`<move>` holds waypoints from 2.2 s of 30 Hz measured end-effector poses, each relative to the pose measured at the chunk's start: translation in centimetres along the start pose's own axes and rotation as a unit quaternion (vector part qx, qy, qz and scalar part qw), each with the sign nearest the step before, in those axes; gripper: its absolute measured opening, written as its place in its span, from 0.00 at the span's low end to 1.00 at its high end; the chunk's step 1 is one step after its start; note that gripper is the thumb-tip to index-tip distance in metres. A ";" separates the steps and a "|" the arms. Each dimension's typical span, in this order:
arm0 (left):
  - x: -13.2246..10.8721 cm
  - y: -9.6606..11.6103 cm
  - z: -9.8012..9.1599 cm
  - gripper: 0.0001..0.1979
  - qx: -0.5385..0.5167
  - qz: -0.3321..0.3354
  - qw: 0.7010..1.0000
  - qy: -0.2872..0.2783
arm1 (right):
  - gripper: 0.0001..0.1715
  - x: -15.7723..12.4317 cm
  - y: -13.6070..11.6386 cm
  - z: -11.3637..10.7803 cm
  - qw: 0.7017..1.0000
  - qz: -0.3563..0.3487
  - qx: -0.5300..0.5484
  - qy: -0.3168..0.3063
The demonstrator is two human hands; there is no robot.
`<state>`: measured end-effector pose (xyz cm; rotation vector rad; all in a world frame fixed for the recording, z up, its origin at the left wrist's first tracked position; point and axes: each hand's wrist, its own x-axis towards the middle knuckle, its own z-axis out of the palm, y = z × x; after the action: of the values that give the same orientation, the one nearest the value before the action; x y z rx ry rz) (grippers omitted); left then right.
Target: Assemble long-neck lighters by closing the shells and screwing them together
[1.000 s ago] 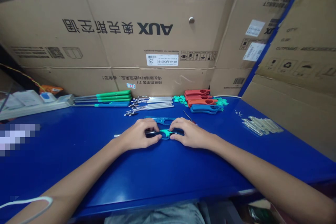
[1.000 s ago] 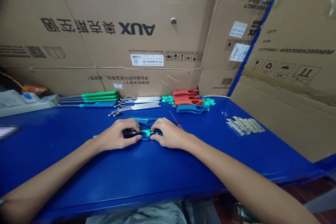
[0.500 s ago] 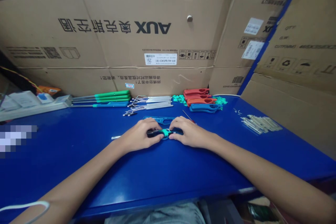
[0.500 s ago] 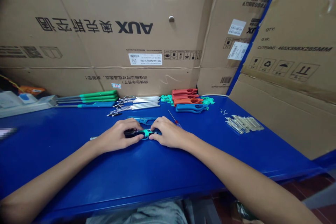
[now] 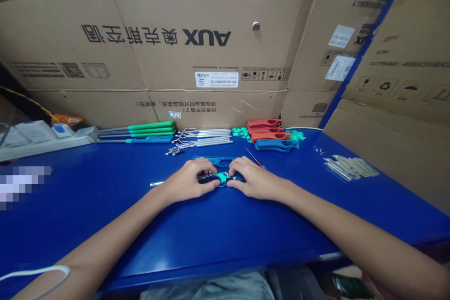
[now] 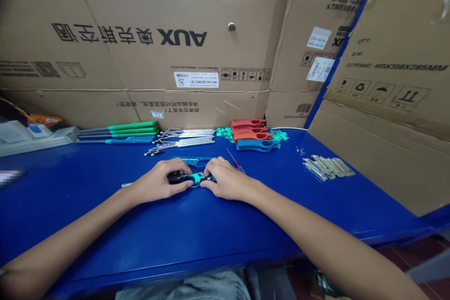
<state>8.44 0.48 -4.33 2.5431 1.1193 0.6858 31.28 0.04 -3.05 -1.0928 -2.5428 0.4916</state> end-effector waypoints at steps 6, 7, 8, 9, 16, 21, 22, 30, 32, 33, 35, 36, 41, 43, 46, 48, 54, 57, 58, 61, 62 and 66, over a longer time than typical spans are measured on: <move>0.0 0.1 -0.1 0.10 -0.001 -0.002 1.000 -0.001 | 0.09 0.0 0.2 0.0 1.000 -0.001 0.004 0.012; 0.0 0.1 -0.1 0.10 -0.001 -0.002 1.000 0.000 | 0.08 0.1 0.2 0.0 1.000 -0.002 0.003 0.013; 0.0 0.1 -0.1 0.09 -0.001 -0.002 1.000 0.000 | 0.08 0.1 0.3 0.0 1.000 -0.003 0.003 0.013; 0.0 0.1 -0.1 0.09 -0.002 -0.002 1.000 0.000 | 0.08 0.1 0.3 0.0 1.000 -0.003 0.003 0.014; 0.0 0.2 -0.1 0.09 0.001 -0.001 1.000 -0.003 | 0.08 0.1 0.7 -0.1 0.997 -0.046 -0.020 0.050; 0.0 0.4 -0.3 0.08 0.010 0.008 1.000 -0.009 | 0.11 0.3 0.7 -0.4 0.996 -0.050 -0.038 0.057; 0.0 0.4 -0.5 0.08 0.013 0.011 1.000 -0.011 | 0.11 0.3 0.6 -0.6 0.996 -0.049 -0.044 0.059; -0.1 1.0 -0.9 0.16 0.036 0.008 0.999 -0.016 | 0.08 0.4 2.1 -2.6 0.978 0.111 -0.156 0.089; -0.1 1.2 -0.6 0.19 0.042 0.006 0.999 -0.025 | 0.07 0.4 2.9 -2.5 0.971 0.151 -0.172 0.066; -0.1 1.4 -0.5 0.20 0.046 0.004 0.998 -0.031 | 0.05 0.4 3.2 -2.4 0.969 0.163 -0.175 0.055; -0.1 1.5 -0.4 0.20 0.049 -0.003 0.998 -0.034 | 0.06 0.4 3.5 -2.1 0.969 0.172 -0.176 0.039; -0.1 1.5 -0.4 0.20 0.049 -0.008 0.998 -0.031 | 0.07 0.5 3.5 -2.0 0.969 0.169 -0.174 0.035; -0.1 1.1 -1.2 0.17 0.077 -0.002 0.997 -0.009 | 0.08 0.4 2.1 -2.5 0.983 0.107 -0.141 0.055; 0.0 1.0 -1.4 0.17 0.087 0.017 0.996 -0.011 | 0.08 0.2 1.3 -2.9 0.988 0.067 -0.121 0.068; 0.0 0.9 -1.6 0.17 0.092 0.031 0.995 -0.015 | 0.07 -0.1 0.5 -3.4 0.994 0.008 -0.087 0.067; 0.0 0.8 -1.6 0.17 0.094 0.027 0.995 -0.020 | 0.06 -0.2 0.4 -3.4 0.996 -0.019 -0.068 0.052; 0.0 1.0 -1.8 0.16 0.068 0.014 0.997 -0.038 | 0.04 -0.5 0.5 -2.7 0.998 -0.022 -0.063 0.003; -0.1 0.8 -1.9 0.13 0.041 -0.004 0.998 -0.046 | 0.04 -0.5 0.3 -2.7 0.998 -0.020 -0.066 0.001; -0.1 0.6 -2.0 0.11 0.032 -0.011 0.998 -0.047 | 0.04 -0.5 0.3 -2.7 0.998 -0.019 -0.067 0.002; -0.2 0.0 -2.1 0.09 0.013 -0.029 0.999 -0.044 | 0.04 -0.4 0.2 -2.7 0.998 -0.016 -0.068 0.009; -0.1 -0.2 -2.1 0.09 0.007 -0.033 0.998 -0.043 | 0.04 -0.4 0.2 -2.7 0.997 -0.015 -0.068 0.012; 0.1 -0.6 -2.1 0.08 -0.016 -0.046 0.998 -0.049 | 0.05 -0.3 0.4 -2.6 0.997 -0.011 -0.068 0.016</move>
<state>7.04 1.03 -2.77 2.4525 1.1750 0.5463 32.83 0.51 -0.96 -1.1082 -2.5889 0.2960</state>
